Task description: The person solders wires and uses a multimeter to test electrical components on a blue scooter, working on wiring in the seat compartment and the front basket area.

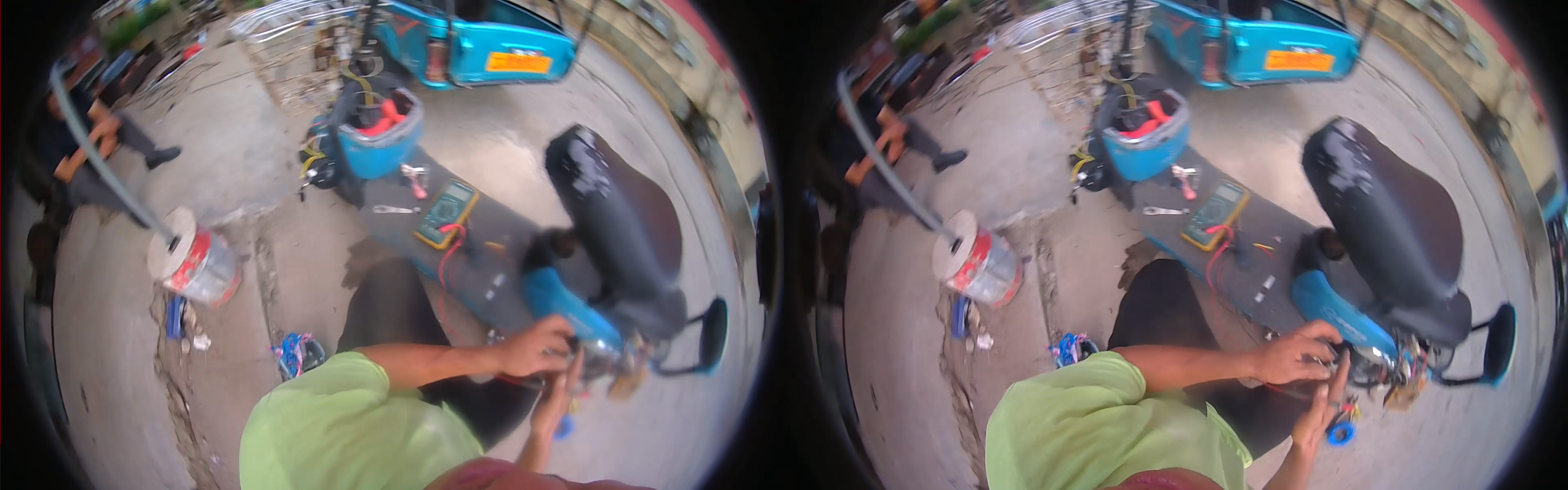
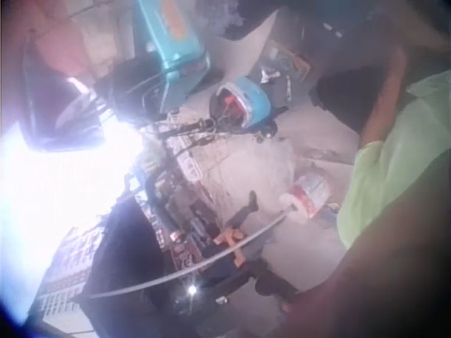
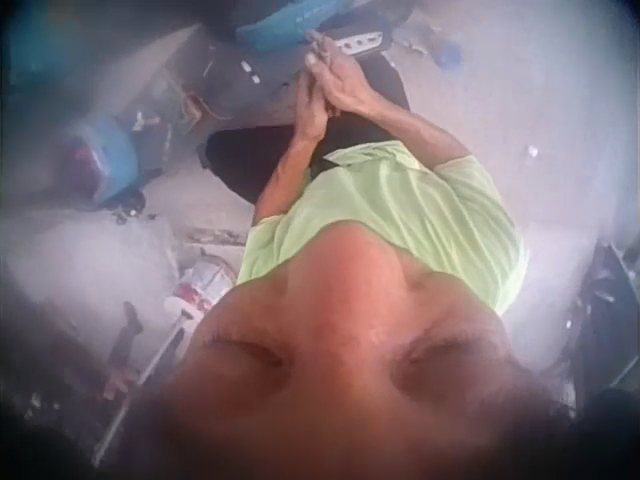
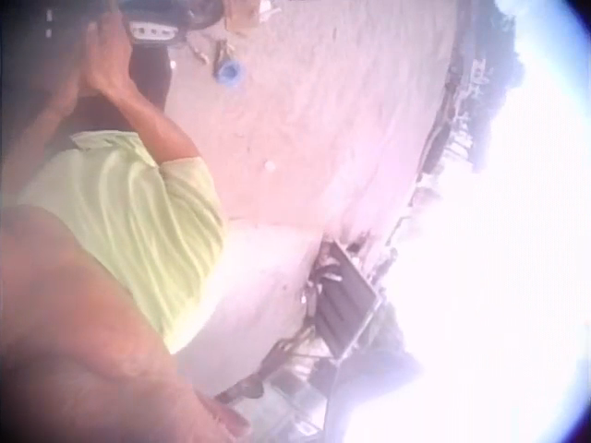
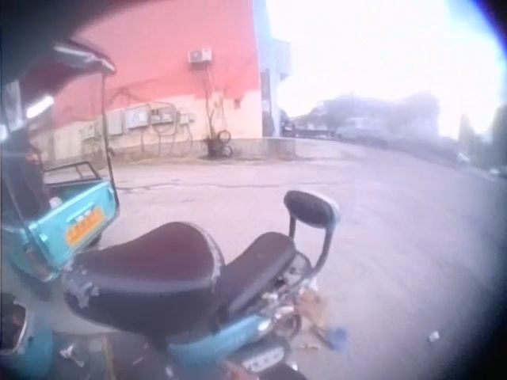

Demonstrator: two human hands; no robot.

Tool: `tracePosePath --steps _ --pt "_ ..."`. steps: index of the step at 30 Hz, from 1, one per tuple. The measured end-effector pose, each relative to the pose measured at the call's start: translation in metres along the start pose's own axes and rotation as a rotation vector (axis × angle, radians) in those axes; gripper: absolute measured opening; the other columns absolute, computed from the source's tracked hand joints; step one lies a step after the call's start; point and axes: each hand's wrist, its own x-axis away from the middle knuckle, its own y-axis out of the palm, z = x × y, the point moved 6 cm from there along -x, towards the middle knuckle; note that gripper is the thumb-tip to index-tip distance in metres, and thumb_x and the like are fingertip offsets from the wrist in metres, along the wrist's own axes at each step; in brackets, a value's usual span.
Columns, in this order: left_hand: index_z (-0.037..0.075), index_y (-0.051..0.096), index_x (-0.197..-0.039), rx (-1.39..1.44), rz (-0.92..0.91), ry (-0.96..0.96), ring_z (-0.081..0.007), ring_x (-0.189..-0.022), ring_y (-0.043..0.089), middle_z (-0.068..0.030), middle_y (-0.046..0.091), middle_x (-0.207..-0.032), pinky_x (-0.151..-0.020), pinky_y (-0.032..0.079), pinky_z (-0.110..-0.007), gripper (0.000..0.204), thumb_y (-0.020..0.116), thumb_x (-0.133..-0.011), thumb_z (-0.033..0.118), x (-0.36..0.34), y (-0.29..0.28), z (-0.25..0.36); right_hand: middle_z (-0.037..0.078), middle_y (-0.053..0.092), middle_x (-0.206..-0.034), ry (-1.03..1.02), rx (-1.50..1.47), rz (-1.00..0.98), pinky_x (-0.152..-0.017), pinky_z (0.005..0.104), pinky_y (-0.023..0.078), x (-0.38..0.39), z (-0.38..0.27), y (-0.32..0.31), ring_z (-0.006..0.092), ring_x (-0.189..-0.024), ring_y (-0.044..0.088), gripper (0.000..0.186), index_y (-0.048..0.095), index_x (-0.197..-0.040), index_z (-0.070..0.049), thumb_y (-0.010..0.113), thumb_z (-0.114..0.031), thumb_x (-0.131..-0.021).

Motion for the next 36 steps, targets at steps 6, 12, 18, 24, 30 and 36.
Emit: tracePosePath --steps 6,12,18,24,30,36 --pt "0.004 0.048 -0.146 0.468 0.043 -0.751 -0.0216 -0.128 0.055 -0.0111 0.055 -0.139 -0.106 0.047 -0.035 0.043 0.056 -0.11 0.025 0.059 0.007 -0.026 0.027 0.054 -0.146 0.031 0.276 0.066 -0.112 0.0411 0.041 -0.048 -0.025 0.045 0.0373 -0.134 0.054 0.06 0.037 -0.158 -0.002 0.045 -0.033 -0.108" --pt "0.002 0.055 -0.142 0.323 -0.107 -0.689 -0.0127 -0.109 0.059 -0.007 0.063 -0.124 -0.092 0.049 -0.028 0.039 0.059 -0.108 0.021 0.081 0.006 -0.042 0.028 0.052 -0.149 -0.037 0.392 0.115 -0.113 0.0456 0.041 -0.03 -0.015 0.02 0.0427 -0.136 0.053 0.064 0.04 -0.156 -0.002 0.047 -0.043 -0.107" --pt "0.002 0.069 -0.11 0.223 0.051 -0.807 -0.0066 -0.066 0.057 -0.0023 0.069 -0.083 -0.059 0.045 -0.024 0.018 0.062 -0.105 0.017 0.092 -0.043 -0.036 0.018 0.062 -0.123 -0.057 0.427 0.112 -0.097 0.0395 0.047 -0.034 -0.037 -0.045 0.0308 -0.11 0.06 0.051 0.053 -0.146 -0.003 0.048 -0.039 -0.109" --pt "0.001 0.068 -0.109 0.3 0.137 -0.869 -0.0079 -0.062 0.054 -0.003 0.067 -0.079 -0.055 0.042 -0.023 0.018 0.064 -0.103 0.018 0.088 -0.045 -0.036 0.005 0.068 -0.096 0.053 0.479 0.366 -0.069 0.0292 0.054 -0.07 -0.074 -0.158 0.0099 -0.076 0.063 0.032 0.069 -0.125 0.001 0.058 -0.023 -0.107" --pt "0.004 0.062 -0.099 0.285 0.07 -0.821 -0.0061 -0.059 0.052 -0.0031 0.064 -0.078 -0.051 0.039 -0.022 0.02 0.063 -0.104 0.023 0.064 -0.021 -0.019 0.007 0.071 -0.09 0.024 0.641 0.401 -0.071 0.0313 0.054 -0.099 -0.082 -0.197 0.0116 -0.075 0.066 0.029 0.069 -0.12 0.0 0.062 -0.02 -0.101" --pt "0.003 0.061 -0.095 0.146 -0.204 -0.43 -0.0044 -0.06 0.048 -0.0023 0.062 -0.078 -0.054 0.037 -0.022 0.027 0.062 -0.106 0.028 -0.056 0.033 0.002 0.006 0.07 -0.085 0.038 0.733 0.341 -0.067 0.0323 0.052 -0.104 -0.084 -0.201 0.0135 -0.069 0.064 0.028 0.071 -0.111 -0.001 0.065 -0.026 -0.1"
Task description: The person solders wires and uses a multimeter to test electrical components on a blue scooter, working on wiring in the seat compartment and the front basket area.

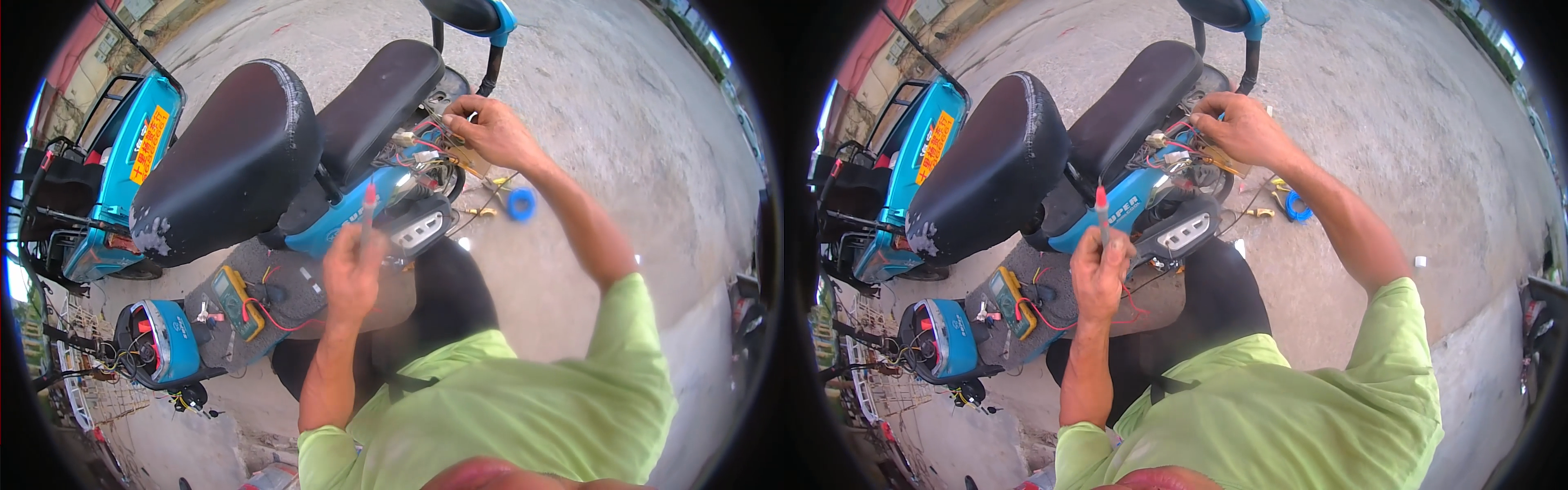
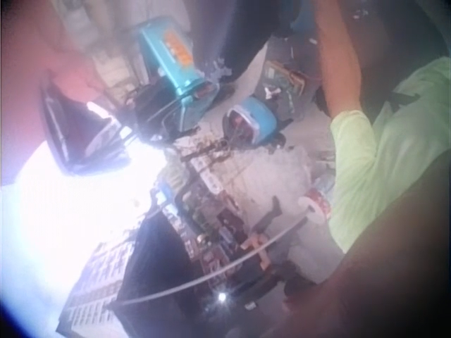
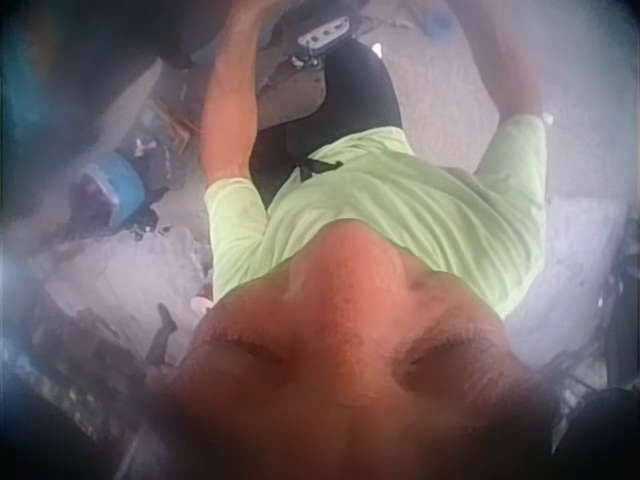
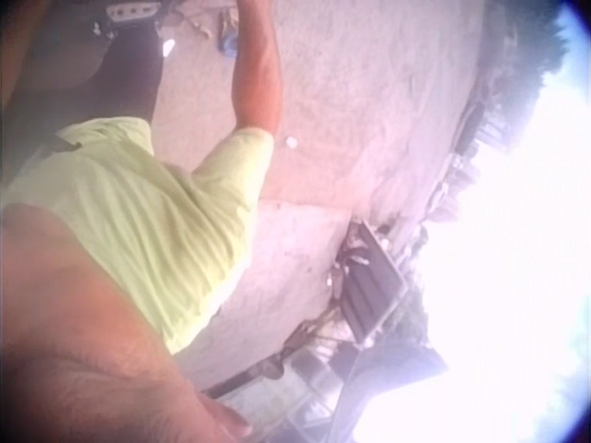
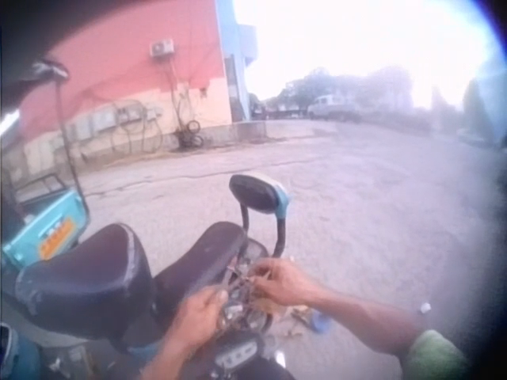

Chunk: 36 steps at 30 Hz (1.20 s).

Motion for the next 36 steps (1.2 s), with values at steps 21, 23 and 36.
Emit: tracePosePath --steps 21,23,36 --pt "0.001 0.074 -0.111 -0.079 -0.132 -0.047 -0.0058 -0.055 0.048 -0.0004 0.058 -0.066 -0.055 0.038 -0.024 0.042 0.05 -0.11 0.036 -0.12 0.049 -0.018 0.012 0.072 -0.1 -0.384 0.248 -0.149 -0.087 0.0413 0.056 -0.033 -0.01 0.016 0.0308 -0.098 0.07 0.02 0.076 -0.102 -0.005 0.072 -0.011 -0.083" --pt "0.001 0.074 -0.112 -0.088 -0.133 -0.044 -0.0058 -0.054 0.048 -0.0001 0.057 -0.065 -0.055 0.038 -0.024 0.042 0.05 -0.11 0.036 -0.12 0.047 -0.019 0.012 0.071 -0.1 -0.435 0.287 -0.148 -0.088 0.042 0.056 -0.04 -0.01 0.023 0.031 -0.098 0.07 0.02 0.076 -0.101 -0.006 0.072 -0.012 -0.082" --pt "-0.001 0.072 -0.115 -0.03 -0.138 -0.051 -0.0058 -0.055 0.049 -0.0051 0.072 -0.088 -0.055 0.04 -0.024 0.043 0.05 -0.11 0.036 -0.117 0.048 -0.022 0.01 0.077 -0.101 -0.317 0.459 -0.438 -0.085 0.0447 0.057 -0.058 -0.022 0.038 0.0323 -0.099 0.073 0.024 0.075 -0.108 -0.01 0.067 -0.013 -0.085"
